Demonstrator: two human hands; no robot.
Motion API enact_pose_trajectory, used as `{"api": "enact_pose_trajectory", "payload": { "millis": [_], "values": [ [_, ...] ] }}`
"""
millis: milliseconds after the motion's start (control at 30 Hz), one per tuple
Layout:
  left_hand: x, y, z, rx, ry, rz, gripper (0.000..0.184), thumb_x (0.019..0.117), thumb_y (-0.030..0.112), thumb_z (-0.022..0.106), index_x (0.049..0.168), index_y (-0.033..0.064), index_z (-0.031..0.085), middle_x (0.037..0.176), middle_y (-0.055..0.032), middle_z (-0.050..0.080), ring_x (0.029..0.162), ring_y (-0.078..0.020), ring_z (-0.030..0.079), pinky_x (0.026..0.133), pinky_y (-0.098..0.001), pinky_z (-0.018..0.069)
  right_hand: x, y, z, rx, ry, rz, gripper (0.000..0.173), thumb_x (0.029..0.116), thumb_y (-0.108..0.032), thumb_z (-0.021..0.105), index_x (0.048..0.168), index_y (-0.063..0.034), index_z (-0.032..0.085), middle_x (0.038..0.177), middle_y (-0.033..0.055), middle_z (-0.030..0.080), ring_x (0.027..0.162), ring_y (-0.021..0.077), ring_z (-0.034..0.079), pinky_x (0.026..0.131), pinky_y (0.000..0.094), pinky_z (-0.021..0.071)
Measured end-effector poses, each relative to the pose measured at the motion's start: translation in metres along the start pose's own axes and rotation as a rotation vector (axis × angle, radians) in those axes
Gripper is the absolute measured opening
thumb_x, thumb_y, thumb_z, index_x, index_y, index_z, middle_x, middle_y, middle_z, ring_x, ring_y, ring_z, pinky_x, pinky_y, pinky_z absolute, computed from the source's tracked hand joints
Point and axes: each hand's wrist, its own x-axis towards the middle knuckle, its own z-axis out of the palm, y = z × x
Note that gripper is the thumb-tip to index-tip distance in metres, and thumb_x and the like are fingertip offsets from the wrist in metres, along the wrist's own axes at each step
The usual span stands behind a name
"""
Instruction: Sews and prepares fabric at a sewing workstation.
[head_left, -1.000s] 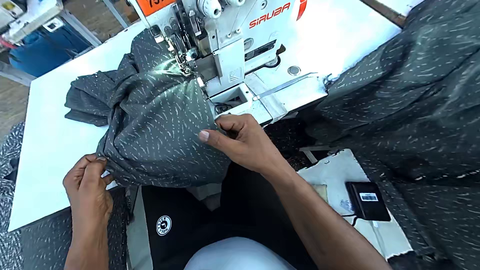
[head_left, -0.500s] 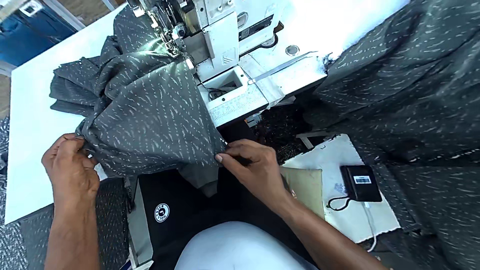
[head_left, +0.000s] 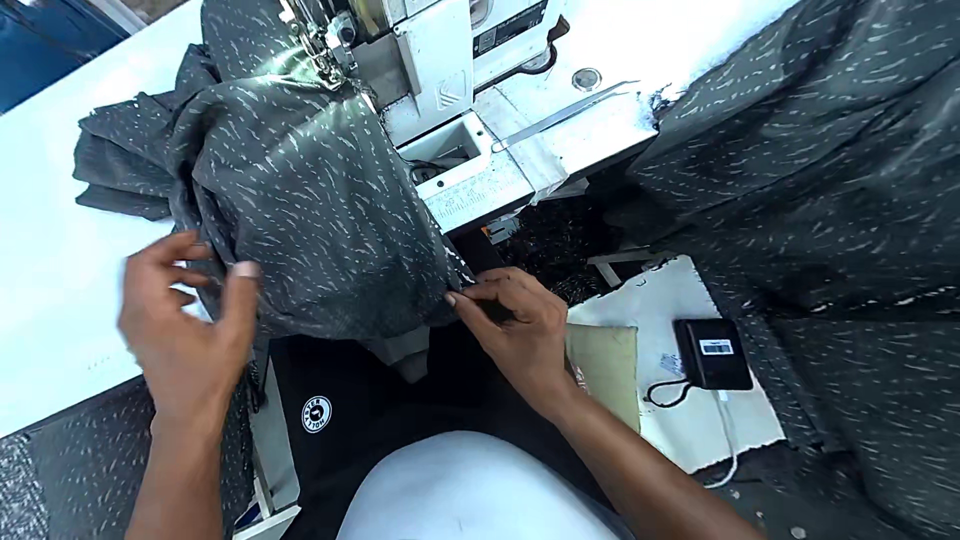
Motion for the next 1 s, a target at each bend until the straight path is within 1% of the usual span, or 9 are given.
{"api": "enact_pose_trajectory", "payload": {
  "millis": [67,200,300,367,467,533,700,800,1000],
  "values": [
    [-0.002,0.003,0.010,0.081,-0.139,-0.027,0.050,0.0981,0.043,0.059,0.126,0.0018,0.061,0.115,-0.0203,0.065,0.083,-0.0312,0.065,0.069,-0.0531,0.0535,0.001,0.000,-0.002,0.056,-0.026,0.037,0.007,0.0861,-0.018,0.081,0.087,-0.0123,0.079,0.095,-0.0006,0.073,0.090,0.0098,0.067,0.082,0.0320,0.0555],
    [0.000,-0.010,0.015,0.089,-0.015,0.010,0.023,0.0954,0.027,0.057,0.096,0.0082,0.070,0.085,-0.0039,0.064,0.066,-0.0107,0.058,0.057,-0.0309,0.0480,0.006,-0.001,-0.009,0.276,-0.106,0.168,0.007,0.0895,-0.019,0.077,0.091,-0.0122,0.080,0.098,-0.0004,0.072,0.091,0.0107,0.069,0.076,0.0261,0.0611],
    [0.000,-0.012,0.012,0.019,0.012,-0.036,0.033,0.0934,0.035,0.060,0.108,0.0072,0.068,0.094,-0.0049,0.065,0.068,-0.0090,0.060,0.056,-0.0282,0.0503,0.005,0.004,-0.008,0.392,-0.146,0.254,0.009,0.0895,-0.021,0.078,0.092,-0.0124,0.081,0.098,0.0025,0.073,0.089,0.0156,0.070,0.074,0.0295,0.0625],
    [0.002,0.000,0.016,0.049,-0.059,-0.029,0.058,0.0931,0.048,0.060,0.130,0.0033,0.059,0.107,-0.0135,0.065,0.073,-0.0206,0.063,0.060,-0.0434,0.0545,0.005,0.004,-0.004,0.388,-0.123,0.230,0.008,0.0887,-0.021,0.079,0.091,-0.0129,0.081,0.096,0.0025,0.073,0.087,0.0158,0.071,0.073,0.0295,0.0625],
    [0.009,0.014,0.036,0.224,-0.064,0.080,0.034,0.0955,0.034,0.058,0.106,0.0043,0.070,0.096,-0.0135,0.069,0.072,-0.0311,0.066,0.058,-0.0558,0.0529,0.008,0.003,-0.002,0.350,-0.067,0.177,0.006,0.0861,-0.019,0.080,0.089,-0.0136,0.080,0.094,0.0011,0.073,0.086,0.0139,0.070,0.071,0.0277,0.0621],
    [0.015,0.013,0.041,0.245,-0.046,0.093,0.023,0.0937,0.027,0.056,0.092,0.0085,0.071,0.086,-0.0090,0.067,0.068,-0.0281,0.064,0.054,-0.0524,0.0493,0.012,0.002,-0.010,0.437,-0.056,0.233,0.006,0.0848,-0.016,0.081,0.088,-0.0118,0.079,0.093,0.0027,0.072,0.081,0.0125,0.069,0.068,0.0254,0.0607],
    [0.005,-0.006,0.021,-0.101,0.031,0.012,0.019,0.0902,0.023,0.060,0.091,0.0078,0.071,0.082,-0.0004,0.066,0.062,-0.0068,0.061,0.053,-0.0276,0.0539,0.021,-0.002,-0.048,0.726,-0.212,0.242,0.007,0.0866,-0.020,0.083,0.090,-0.0148,0.078,0.093,0.0000,0.073,0.083,0.0072,0.069,0.070,0.0216,0.0596],
    [0.006,-0.008,0.009,-0.236,0.066,-0.062,0.014,0.0886,0.018,0.063,0.091,0.0070,0.072,0.087,-0.0008,0.068,0.066,-0.0072,0.066,0.056,-0.0273,0.0591,0.019,0.001,-0.040,0.551,-0.243,0.222,0.006,0.0862,-0.017,0.081,0.088,-0.0124,0.079,0.093,0.0030,0.073,0.081,0.0123,0.070,0.070,0.0263,0.0620],
    [0.016,-0.008,0.000,-0.085,0.056,-0.021,0.018,0.0904,0.020,0.063,0.089,0.0057,0.073,0.086,-0.0026,0.066,0.068,-0.0054,0.061,0.059,-0.0226,0.0518,0.001,-0.004,-0.027,0.453,-0.136,0.164,0.007,0.0858,-0.019,0.082,0.088,-0.0125,0.080,0.092,0.0013,0.074,0.083,0.0125,0.071,0.071,0.0259,0.0625]
  ]
}}
